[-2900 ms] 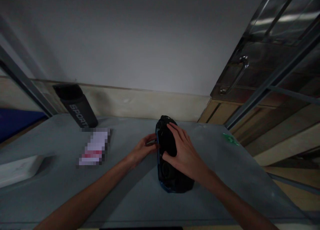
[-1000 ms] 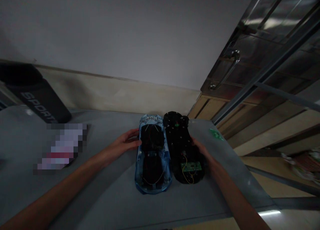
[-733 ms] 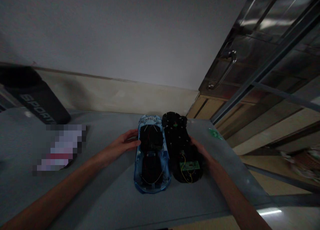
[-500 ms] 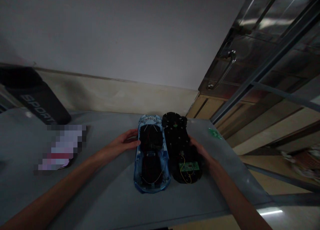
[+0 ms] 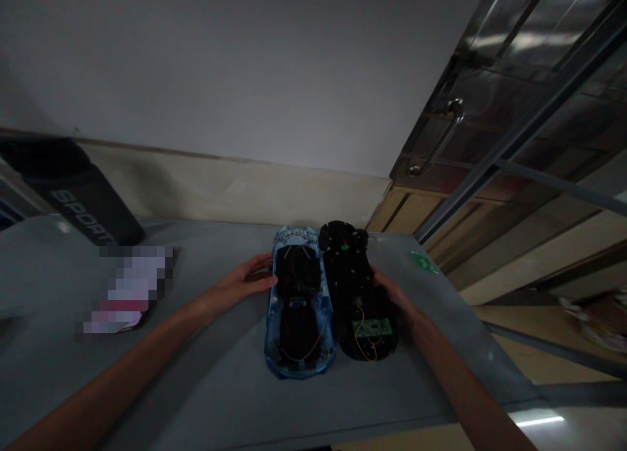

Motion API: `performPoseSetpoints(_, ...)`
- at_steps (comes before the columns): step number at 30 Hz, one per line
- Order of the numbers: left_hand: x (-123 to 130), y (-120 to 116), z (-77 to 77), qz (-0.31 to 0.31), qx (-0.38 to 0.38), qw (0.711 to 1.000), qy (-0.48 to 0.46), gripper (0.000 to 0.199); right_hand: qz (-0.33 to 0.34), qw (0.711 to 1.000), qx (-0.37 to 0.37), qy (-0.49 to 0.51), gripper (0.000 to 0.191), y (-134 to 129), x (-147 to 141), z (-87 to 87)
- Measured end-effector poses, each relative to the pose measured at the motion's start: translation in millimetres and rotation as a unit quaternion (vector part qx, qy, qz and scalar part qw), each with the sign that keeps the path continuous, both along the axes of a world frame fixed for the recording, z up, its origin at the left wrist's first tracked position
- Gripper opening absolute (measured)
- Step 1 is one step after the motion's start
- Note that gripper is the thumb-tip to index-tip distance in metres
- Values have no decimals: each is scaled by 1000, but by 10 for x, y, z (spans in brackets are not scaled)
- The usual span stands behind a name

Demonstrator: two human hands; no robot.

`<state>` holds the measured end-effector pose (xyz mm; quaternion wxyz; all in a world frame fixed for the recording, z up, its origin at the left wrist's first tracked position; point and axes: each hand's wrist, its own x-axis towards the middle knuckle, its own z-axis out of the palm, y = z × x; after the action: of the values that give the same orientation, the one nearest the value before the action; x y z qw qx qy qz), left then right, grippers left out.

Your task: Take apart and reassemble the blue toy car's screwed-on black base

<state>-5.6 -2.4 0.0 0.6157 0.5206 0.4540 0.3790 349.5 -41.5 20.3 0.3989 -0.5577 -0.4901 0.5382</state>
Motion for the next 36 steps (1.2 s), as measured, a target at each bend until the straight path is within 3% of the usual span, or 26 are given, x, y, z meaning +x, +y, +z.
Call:
performPoseSetpoints(4, -10, 8, -11, -7, 7, 1000, 3, 67, -7, 999, -14, 44, 37, -3, -6, 4)
performPoseSetpoints(13, -65, 47, -63, -62, 40, 996, 42, 75, 9, 991, -27, 129, 42, 127, 59, -205)
performPoseSetpoints(18, -68, 35, -54, -47, 45, 997, 39, 70, -2, 992, -12, 124, 33, 112, 63, -178)
performPoseSetpoints(36, -63, 55, -40, -39, 52, 997, 46, 69, 24, 991, -7, 129, 38, 132, 69, -178)
